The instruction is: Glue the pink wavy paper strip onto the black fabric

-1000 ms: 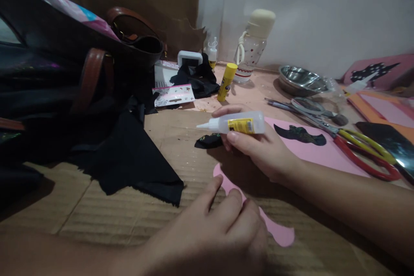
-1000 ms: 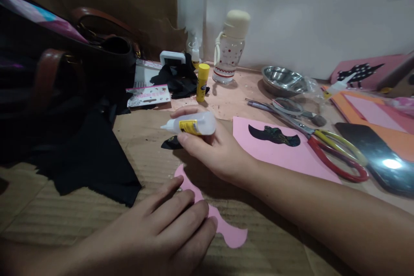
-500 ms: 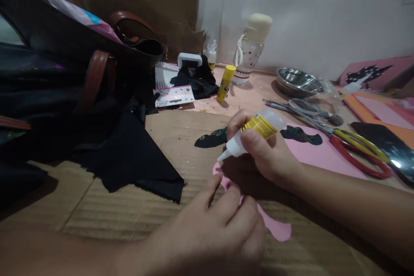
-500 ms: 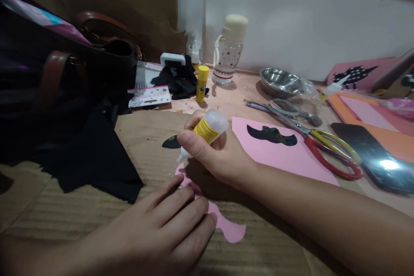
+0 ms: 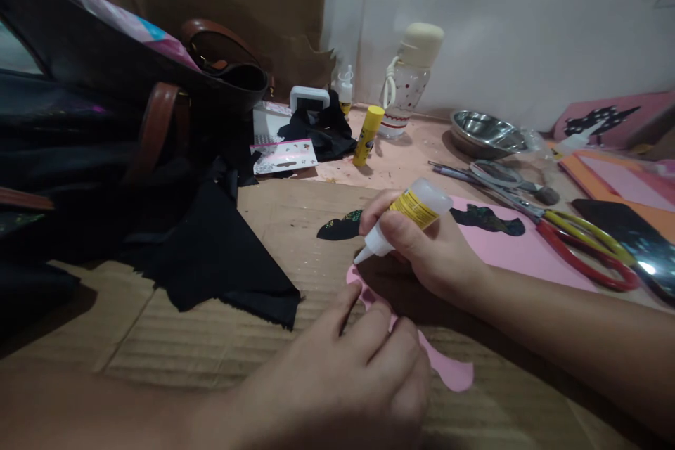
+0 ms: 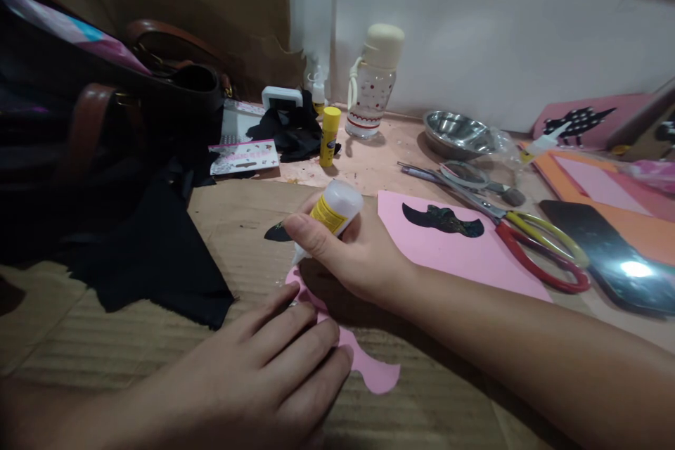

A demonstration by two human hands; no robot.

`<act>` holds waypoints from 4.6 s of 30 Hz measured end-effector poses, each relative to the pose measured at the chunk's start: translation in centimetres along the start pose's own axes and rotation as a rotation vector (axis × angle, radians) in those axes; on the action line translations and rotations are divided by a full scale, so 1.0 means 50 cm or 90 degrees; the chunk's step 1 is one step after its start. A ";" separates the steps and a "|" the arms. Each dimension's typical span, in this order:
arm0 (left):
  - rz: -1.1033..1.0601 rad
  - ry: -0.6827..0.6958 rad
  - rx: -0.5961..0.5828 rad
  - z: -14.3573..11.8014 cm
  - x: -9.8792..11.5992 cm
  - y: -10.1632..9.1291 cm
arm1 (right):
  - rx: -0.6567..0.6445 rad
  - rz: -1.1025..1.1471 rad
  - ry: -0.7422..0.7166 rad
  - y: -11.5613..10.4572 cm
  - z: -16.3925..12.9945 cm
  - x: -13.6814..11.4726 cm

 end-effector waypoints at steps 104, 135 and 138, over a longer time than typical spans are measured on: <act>0.134 0.031 -0.068 -0.015 0.024 -0.011 | -0.144 -0.128 0.003 0.009 0.001 -0.006; 0.147 0.065 -0.099 -0.026 0.024 -0.012 | -0.158 0.021 -0.008 0.011 -0.004 -0.008; 0.152 0.074 -0.104 -0.038 0.027 -0.014 | -0.142 0.032 -0.007 0.009 -0.004 -0.008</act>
Point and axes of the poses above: each hand's wrist, its own z-axis towards the middle knuckle, its own y-axis out of the palm, x = y × z, the point moved 3 cm from there along z, towards the middle knuckle, and after that the axes turned 10 degrees about -z, right-handed, at the moved point
